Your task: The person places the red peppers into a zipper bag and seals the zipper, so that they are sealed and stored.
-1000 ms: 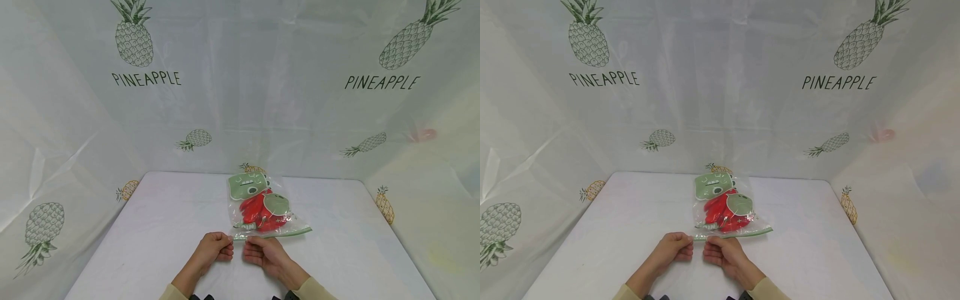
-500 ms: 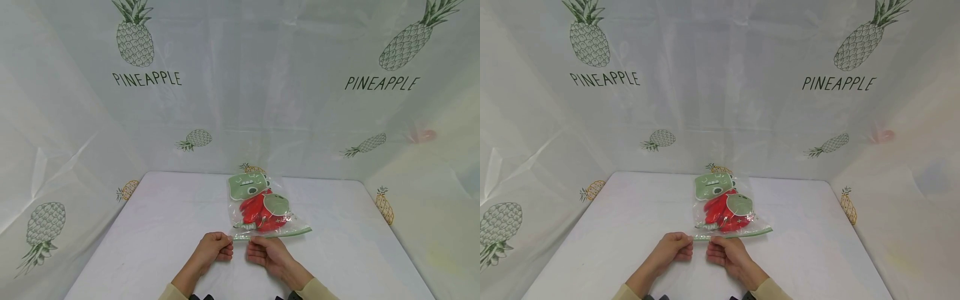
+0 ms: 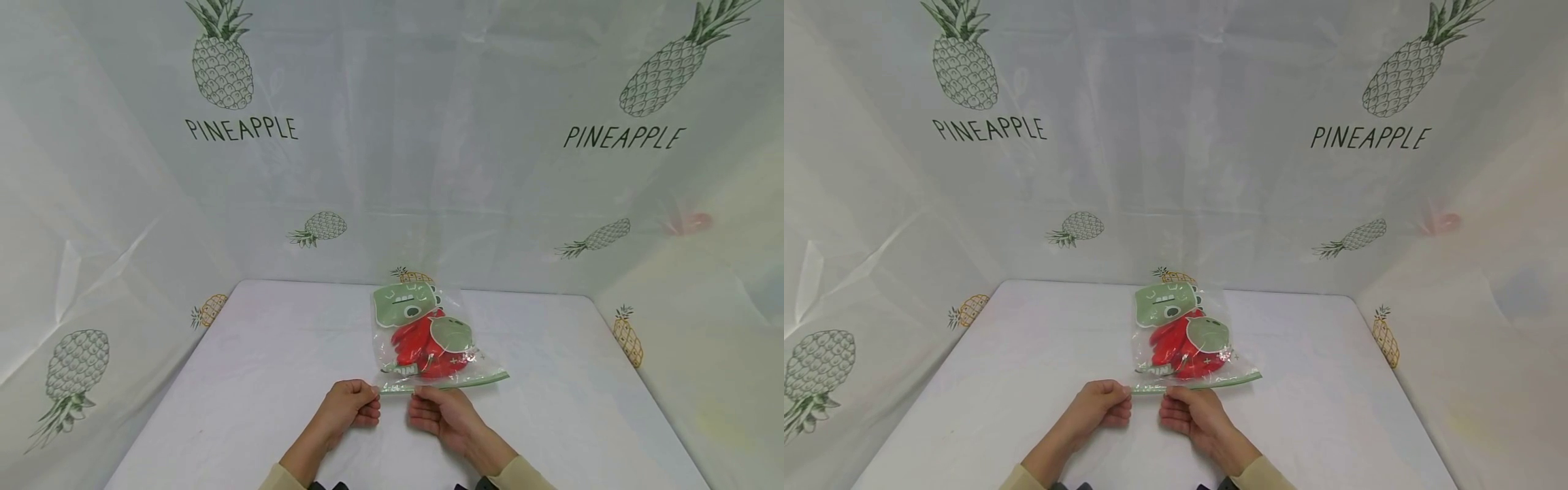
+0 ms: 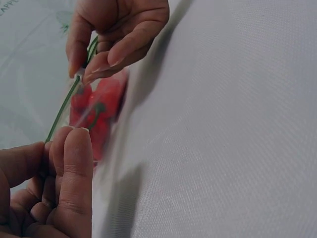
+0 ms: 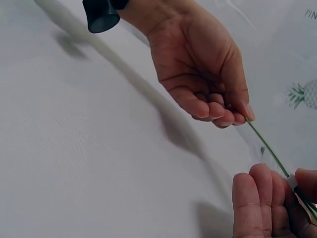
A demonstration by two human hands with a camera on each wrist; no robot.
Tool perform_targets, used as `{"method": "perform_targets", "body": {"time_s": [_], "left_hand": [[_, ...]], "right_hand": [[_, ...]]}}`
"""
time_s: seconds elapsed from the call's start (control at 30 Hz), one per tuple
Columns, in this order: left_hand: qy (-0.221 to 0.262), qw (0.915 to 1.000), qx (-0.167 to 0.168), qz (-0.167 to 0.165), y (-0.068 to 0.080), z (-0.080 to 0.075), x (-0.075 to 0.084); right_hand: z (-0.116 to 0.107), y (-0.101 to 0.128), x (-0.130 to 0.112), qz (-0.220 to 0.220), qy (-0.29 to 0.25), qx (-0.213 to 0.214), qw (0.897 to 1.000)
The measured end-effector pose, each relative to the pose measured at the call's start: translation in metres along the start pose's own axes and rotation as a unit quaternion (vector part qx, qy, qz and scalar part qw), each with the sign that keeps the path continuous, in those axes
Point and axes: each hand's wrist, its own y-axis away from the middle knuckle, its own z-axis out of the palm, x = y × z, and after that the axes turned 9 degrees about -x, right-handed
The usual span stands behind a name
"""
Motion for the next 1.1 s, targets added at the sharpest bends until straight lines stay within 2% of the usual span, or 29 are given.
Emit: {"method": "perform_targets", "body": {"time_s": [1.1], "left_hand": [[0.001,1.0,0.002,0.002,0.0,-0.001,0.0]], "right_hand": [[-0.028,0.013,-0.01,-0.009,0.008,0.02,1.0]]}}
